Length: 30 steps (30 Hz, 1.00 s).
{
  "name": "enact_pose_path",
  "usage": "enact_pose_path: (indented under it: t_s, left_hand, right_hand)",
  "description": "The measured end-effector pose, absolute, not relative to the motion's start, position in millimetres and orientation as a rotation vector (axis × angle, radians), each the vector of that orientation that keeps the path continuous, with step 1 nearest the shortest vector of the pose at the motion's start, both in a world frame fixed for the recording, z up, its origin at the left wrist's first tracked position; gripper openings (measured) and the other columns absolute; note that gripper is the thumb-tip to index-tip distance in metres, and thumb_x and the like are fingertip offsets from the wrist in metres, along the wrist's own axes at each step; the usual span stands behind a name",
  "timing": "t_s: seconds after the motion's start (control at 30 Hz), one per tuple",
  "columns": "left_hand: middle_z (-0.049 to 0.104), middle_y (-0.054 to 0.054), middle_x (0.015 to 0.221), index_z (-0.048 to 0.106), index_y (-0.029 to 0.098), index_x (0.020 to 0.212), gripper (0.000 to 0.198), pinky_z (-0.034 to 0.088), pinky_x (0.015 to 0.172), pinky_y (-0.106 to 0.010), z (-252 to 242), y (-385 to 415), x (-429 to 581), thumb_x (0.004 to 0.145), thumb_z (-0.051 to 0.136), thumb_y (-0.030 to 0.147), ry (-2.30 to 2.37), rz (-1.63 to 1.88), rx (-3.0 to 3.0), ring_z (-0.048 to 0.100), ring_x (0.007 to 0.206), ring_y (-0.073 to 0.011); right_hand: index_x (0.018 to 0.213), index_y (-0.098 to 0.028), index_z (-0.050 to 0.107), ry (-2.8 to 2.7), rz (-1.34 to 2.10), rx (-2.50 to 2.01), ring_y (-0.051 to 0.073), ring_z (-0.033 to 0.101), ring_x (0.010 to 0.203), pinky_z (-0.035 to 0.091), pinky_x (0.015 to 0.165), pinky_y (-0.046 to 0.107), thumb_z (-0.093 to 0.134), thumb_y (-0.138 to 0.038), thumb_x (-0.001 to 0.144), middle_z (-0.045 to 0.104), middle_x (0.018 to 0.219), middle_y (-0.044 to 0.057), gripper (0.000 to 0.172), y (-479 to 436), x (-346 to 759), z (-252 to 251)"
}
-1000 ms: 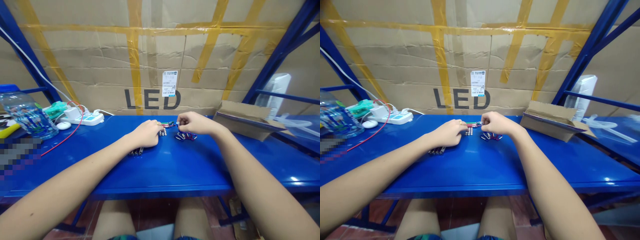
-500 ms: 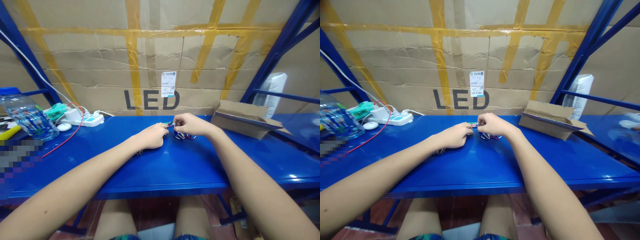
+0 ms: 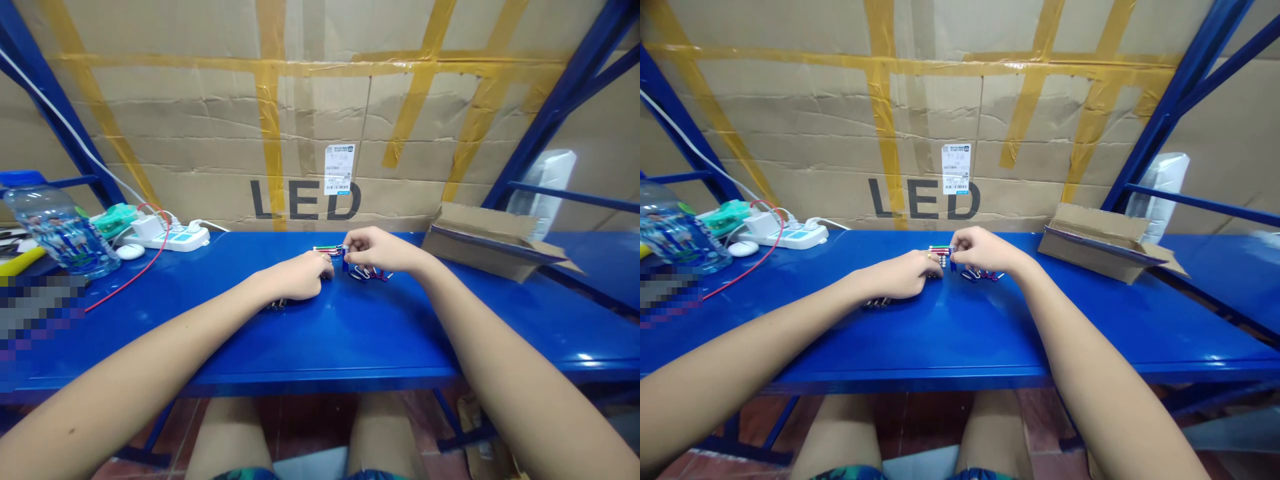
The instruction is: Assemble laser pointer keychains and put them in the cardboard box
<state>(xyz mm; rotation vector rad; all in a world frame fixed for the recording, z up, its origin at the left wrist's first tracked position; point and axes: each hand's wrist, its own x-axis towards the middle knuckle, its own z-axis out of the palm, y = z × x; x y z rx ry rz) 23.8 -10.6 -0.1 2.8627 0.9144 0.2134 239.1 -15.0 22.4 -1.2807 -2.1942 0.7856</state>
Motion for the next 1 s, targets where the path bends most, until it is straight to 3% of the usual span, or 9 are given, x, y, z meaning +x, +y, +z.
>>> enact_pose_path:
  t_s: [0.13, 0.33, 0.47, 0.63, 0.87, 1.0]
  left_hand:
    - [0.072, -0.008, 0.114, 0.073, 0.019, 0.109, 0.045, 0.050, 0.088, -0.031, 3.9, -18.5, 17.4, 0.081, 0.042, 0.001, 0.887, 0.223, 2.826, 0.065, 0.103, -0.0210]
    - [0.071, -0.012, 0.095, 0.072, 0.016, 0.097, 0.023, 0.050, 0.085, -0.040, 5.6, -16.3, 16.1, 0.088, 0.051, 0.017, 1.076, 0.211, 2.991, 0.064, 0.097, -0.0282]
    - [0.072, -0.011, 0.092, 0.074, 0.018, 0.090, 0.022, 0.048, 0.087, -0.041, 5.3, -13.7, 15.4, 0.088, 0.052, 0.017, 1.087, 0.085, 3.030, 0.063, 0.100, -0.0302]
    - [0.070, -0.011, 0.091, 0.071, 0.017, 0.086, 0.015, 0.048, 0.076, -0.034, 10.3, -19.0, 15.3, 0.085, 0.056, 0.019, 1.147, 0.055, 2.916, 0.064, 0.092, -0.0264]
    - [0.068, -0.004, 0.082, 0.065, 0.018, 0.077, 0.007, 0.042, 0.060, -0.027, 17.6, -27.1, 15.5, 0.077, 0.061, 0.023, 1.181, -0.056, 2.681, 0.061, 0.074, -0.0190]
    - [0.070, -0.004, 0.080, 0.066, 0.019, 0.073, 0.009, 0.043, 0.065, -0.028, 16.7, -25.3, 14.9, 0.079, 0.061, 0.023, 1.149, -0.047, 2.744, 0.063, 0.079, -0.0204]
  right_hand:
    - [0.082, -0.018, 0.056, -2.105, 0.927, -1.265, 0.010, 0.052, 0.048, 0.041, 0.047, 0.023, 0.063, -0.020, 0.074, 0.059, 0.059, -0.003, 0.011, -16.3, 234.4, 21.5]
    - [0.082, -0.018, 0.056, -2.116, 0.968, -1.287, 0.010, 0.052, 0.047, 0.042, 0.045, 0.022, 0.061, -0.016, 0.074, 0.062, 0.060, -0.002, 0.009, -17.9, 227.0, 17.7]
    - [0.083, -0.018, 0.056, -2.140, 0.965, -1.295, 0.009, 0.052, 0.048, 0.042, 0.044, 0.022, 0.061, -0.017, 0.075, 0.063, 0.063, -0.001, 0.010, -14.3, 224.7, 9.7]
    - [0.085, -0.019, 0.055, -2.167, 0.981, -1.247, 0.012, 0.058, 0.056, 0.046, 0.047, 0.023, 0.060, -0.019, 0.073, 0.062, 0.066, -0.001, 0.012, -11.6, 222.7, 2.4]
    - [0.086, -0.019, 0.057, -2.149, 1.026, -1.185, 0.011, 0.055, 0.056, 0.049, 0.048, 0.023, 0.060, -0.018, 0.071, 0.060, 0.067, -0.002, 0.015, -15.4, 217.2, 2.1]
    - [0.088, -0.018, 0.058, -2.127, 1.093, -1.116, 0.012, 0.057, 0.060, 0.052, 0.051, 0.024, 0.062, -0.017, 0.069, 0.062, 0.073, -0.001, 0.019, -12.6, 219.3, -0.5]
